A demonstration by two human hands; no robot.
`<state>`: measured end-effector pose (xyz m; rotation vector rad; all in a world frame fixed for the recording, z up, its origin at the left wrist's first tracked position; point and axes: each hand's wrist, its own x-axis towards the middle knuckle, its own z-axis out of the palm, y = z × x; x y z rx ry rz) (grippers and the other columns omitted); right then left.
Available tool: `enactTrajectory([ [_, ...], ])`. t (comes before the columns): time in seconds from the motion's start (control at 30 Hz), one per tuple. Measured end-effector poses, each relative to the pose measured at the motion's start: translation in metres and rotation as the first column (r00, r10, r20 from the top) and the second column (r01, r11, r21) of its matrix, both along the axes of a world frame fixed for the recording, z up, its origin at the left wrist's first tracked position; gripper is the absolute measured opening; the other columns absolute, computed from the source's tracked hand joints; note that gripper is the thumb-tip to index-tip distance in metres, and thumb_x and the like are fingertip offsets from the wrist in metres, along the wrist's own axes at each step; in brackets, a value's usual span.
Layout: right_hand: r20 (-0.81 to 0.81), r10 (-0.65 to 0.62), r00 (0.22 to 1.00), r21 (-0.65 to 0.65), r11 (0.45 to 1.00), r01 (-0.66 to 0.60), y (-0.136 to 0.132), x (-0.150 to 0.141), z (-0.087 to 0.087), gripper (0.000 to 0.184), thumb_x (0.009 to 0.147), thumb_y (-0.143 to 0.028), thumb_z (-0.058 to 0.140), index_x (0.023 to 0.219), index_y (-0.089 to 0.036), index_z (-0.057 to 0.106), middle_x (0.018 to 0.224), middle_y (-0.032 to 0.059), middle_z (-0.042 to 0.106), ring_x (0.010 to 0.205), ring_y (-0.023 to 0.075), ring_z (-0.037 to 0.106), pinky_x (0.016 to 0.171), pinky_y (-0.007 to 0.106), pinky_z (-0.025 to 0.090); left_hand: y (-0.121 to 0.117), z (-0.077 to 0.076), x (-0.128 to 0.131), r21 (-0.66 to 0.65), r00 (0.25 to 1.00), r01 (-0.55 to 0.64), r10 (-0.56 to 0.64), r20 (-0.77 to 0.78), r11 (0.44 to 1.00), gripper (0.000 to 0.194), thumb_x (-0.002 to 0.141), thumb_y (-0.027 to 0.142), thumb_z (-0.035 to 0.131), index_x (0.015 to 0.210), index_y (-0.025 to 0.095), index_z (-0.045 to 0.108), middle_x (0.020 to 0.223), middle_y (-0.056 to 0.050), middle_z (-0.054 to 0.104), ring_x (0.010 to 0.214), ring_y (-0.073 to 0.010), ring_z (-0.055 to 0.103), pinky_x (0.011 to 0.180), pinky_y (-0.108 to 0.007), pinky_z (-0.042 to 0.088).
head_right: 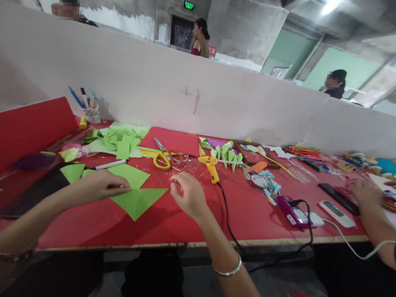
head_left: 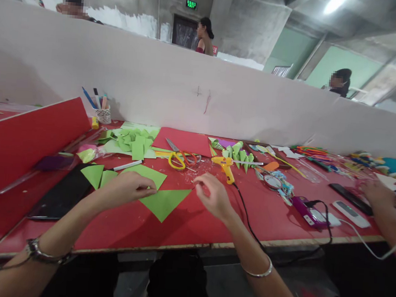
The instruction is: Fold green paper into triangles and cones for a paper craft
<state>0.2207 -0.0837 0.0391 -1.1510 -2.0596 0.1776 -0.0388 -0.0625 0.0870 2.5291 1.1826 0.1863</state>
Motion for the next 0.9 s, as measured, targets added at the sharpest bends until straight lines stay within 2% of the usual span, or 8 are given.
enactTrajectory([
  [0.07, 0.095, 0.117, 0.989, -0.016, 0.993, -0.116, -0.007, -0.014, 0.010, 0.023, 0.083, -0.028, 0.045, 0.102, -0.017, 0.053, 0.099, 0.0081, 0.056, 0.093, 0.0173, 0.049, 0.080, 0.027, 0.036, -0.002, -0.001, 0.009, -0.003, 0.998, 0.051, -0.051, 0.024, 0.999, 0.034, 0.084, 0.037, 0.037, 0.070, 0.019, 0.063, 0.056, 0.003, 0.057, 0.052, -0.0091, 0.046, 0.050, -0.020, 0.025],
  [0.17, 0.246, 0.222, 0.944, -0.148, 0.971, -0.190, -0.010, -0.028, 0.015, 0.021, 0.086, -0.032, 0.044, 0.090, -0.017, 0.058, 0.086, 0.0060, 0.059, 0.080, 0.0153, 0.052, 0.072, 0.025, 0.036, -0.004, -0.002, 0.016, -0.005, 0.995, 0.088, -0.087, 0.043, 0.996, 0.033, 0.084, 0.035, 0.038, 0.071, 0.020, 0.064, 0.055, 0.003, 0.056, 0.051, -0.0091, 0.046, 0.049, -0.020, 0.026],
  [0.27, 0.270, 0.253, 0.929, -0.273, 0.946, -0.178, -0.007, -0.032, 0.011, 0.023, 0.088, -0.030, 0.041, 0.082, -0.018, 0.059, 0.072, 0.0023, 0.061, 0.065, 0.0115, 0.052, 0.060, 0.021, 0.032, -0.006, -0.003, 0.017, 0.055, 0.998, 0.062, -0.063, 0.005, 0.997, 0.028, 0.083, 0.032, 0.041, 0.076, 0.021, 0.065, 0.070, 0.000, 0.063, 0.063, -0.0121, 0.053, 0.053, -0.020, 0.030],
  [0.37, 0.260, 0.228, 0.938, -0.301, 0.943, -0.146, -0.004, -0.036, 0.007, 0.020, 0.086, -0.032, 0.045, 0.082, -0.018, 0.060, 0.070, 0.0021, 0.062, 0.062, 0.0115, 0.052, 0.056, 0.021, 0.028, -0.011, -0.008, 0.023, 0.185, 0.997, 0.060, -0.051, -0.056, 0.981, 0.023, 0.082, 0.028, 0.042, 0.083, 0.021, 0.064, 0.081, -0.003, 0.065, 0.072, -0.0157, 0.056, 0.060, -0.023, 0.033],
  [0.53, 0.078, 0.298, 0.951, -0.349, 0.902, -0.254, -0.003, -0.046, 0.005, 0.021, 0.086, -0.031, 0.044, 0.081, -0.017, 0.060, 0.067, 0.0000, 0.059, 0.059, 0.0099, 0.049, 0.055, 0.019, 0.029, -0.020, -0.015, 0.037, 0.329, 0.989, 0.056, -0.006, -0.150, 0.943, 0.020, 0.080, 0.021, 0.041, 0.069, 0.019, 0.058, 0.057, -0.001, 0.059, 0.056, -0.0142, 0.051, 0.063, -0.027, 0.034],
  [0.63, -0.026, 0.327, 0.945, -0.391, 0.866, -0.311, -0.002, -0.042, 0.007, 0.024, 0.086, -0.031, 0.043, 0.077, -0.016, 0.059, 0.063, -0.0015, 0.055, 0.057, 0.0088, 0.045, 0.054, 0.019, 0.030, -0.020, -0.015, 0.034, 0.365, 0.986, 0.052, 0.011, -0.169, 0.930, 0.019, 0.079, 0.020, 0.040, 0.070, 0.019, 0.058, 0.052, 0.000, 0.056, 0.052, -0.0141, 0.050, 0.059, -0.026, 0.031],
  [0.77, -0.145, 0.310, 0.940, -0.433, 0.834, -0.342, 0.005, -0.028, 0.010, 0.025, 0.085, -0.033, 0.044, 0.075, -0.015, 0.058, 0.066, -0.0015, 0.054, 0.060, 0.0091, 0.046, 0.057, 0.019, 0.032, -0.012, -0.011, 0.014, 0.288, 0.990, -0.049, 0.084, -0.112, 0.956, 0.016, 0.075, 0.022, 0.043, 0.067, 0.020, 0.057, 0.053, 0.001, 0.054, 0.056, -0.0142, 0.050, 0.051, -0.023, 0.026],
  [0.9, -0.290, 0.212, 0.933, -0.428, 0.843, -0.324, 0.017, -0.015, 0.004, 0.025, 0.082, -0.036, 0.046, 0.068, -0.016, 0.053, 0.062, -0.0030, 0.048, 0.060, 0.0087, 0.043, 0.057, 0.020, 0.033, -0.005, -0.014, -0.007, 0.136, 0.966, -0.243, 0.228, 0.120, 0.960, 0.018, 0.077, 0.029, 0.041, 0.073, 0.019, 0.056, 0.057, 0.002, 0.053, 0.052, -0.0111, 0.046, 0.051, -0.021, 0.029],
])
